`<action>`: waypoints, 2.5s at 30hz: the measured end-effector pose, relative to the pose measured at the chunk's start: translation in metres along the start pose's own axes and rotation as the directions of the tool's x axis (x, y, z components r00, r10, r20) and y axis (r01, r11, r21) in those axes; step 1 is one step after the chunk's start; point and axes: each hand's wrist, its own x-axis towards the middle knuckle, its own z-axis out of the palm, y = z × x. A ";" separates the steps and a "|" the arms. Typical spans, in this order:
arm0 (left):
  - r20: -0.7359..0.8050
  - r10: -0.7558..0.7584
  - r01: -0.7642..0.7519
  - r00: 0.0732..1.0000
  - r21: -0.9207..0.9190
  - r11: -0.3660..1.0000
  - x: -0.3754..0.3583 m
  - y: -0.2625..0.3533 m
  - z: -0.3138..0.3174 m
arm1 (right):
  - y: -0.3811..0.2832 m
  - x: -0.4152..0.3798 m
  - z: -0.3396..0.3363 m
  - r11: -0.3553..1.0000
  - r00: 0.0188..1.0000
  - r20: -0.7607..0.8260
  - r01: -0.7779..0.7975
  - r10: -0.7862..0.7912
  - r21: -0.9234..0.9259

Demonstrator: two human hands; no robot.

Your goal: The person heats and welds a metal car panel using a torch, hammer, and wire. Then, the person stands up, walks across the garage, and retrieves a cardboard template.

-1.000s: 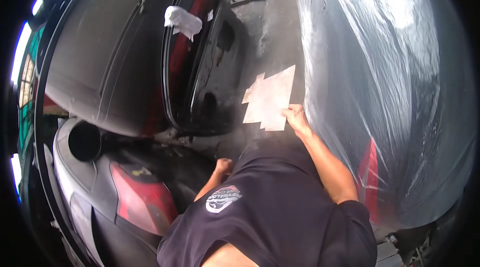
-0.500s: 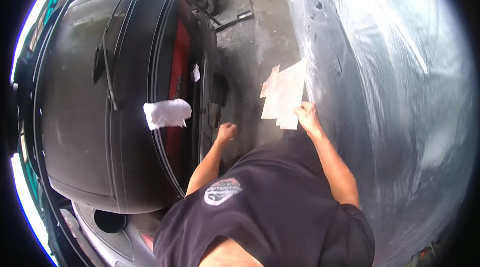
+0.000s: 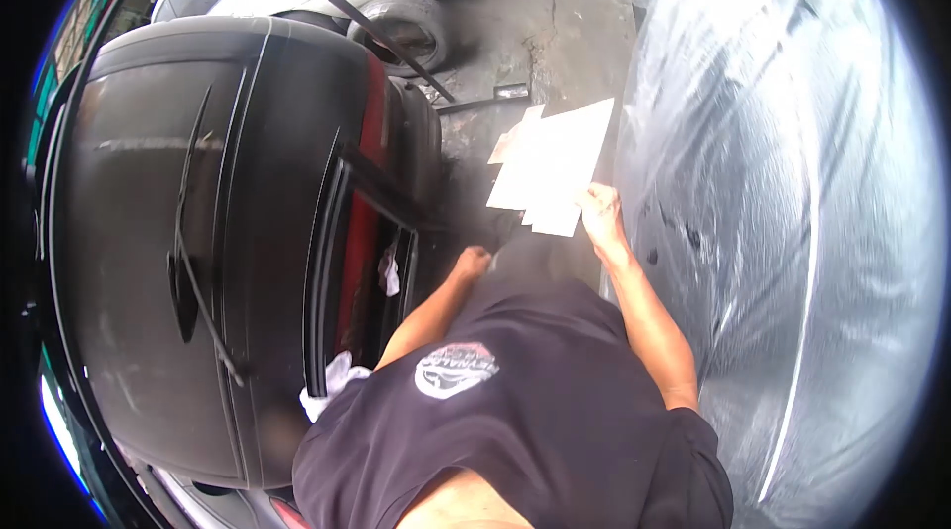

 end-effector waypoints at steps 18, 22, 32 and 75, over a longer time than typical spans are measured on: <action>-0.266 0.104 -0.121 0.958 -0.049 0.991 0.474 0.264 -0.183 | -0.132 0.514 -0.018 0.998 0.998 -0.034 -0.055 0.055 0.022; -0.069 -0.342 0.327 0.937 -0.167 0.930 0.533 0.213 -0.212 | -0.183 0.644 -0.028 0.987 0.998 0.044 -0.036 0.043 -0.154; 0.154 -0.517 0.538 0.842 -0.317 0.781 0.563 0.358 -0.277 | -0.254 0.890 -0.012 0.968 0.995 0.095 -0.003 0.028 -0.250; 0.177 -0.024 0.038 0.984 -0.076 0.996 1.463 0.844 -0.583 | -0.475 1.718 0.026 0.999 0.977 -0.206 -0.051 0.051 0.003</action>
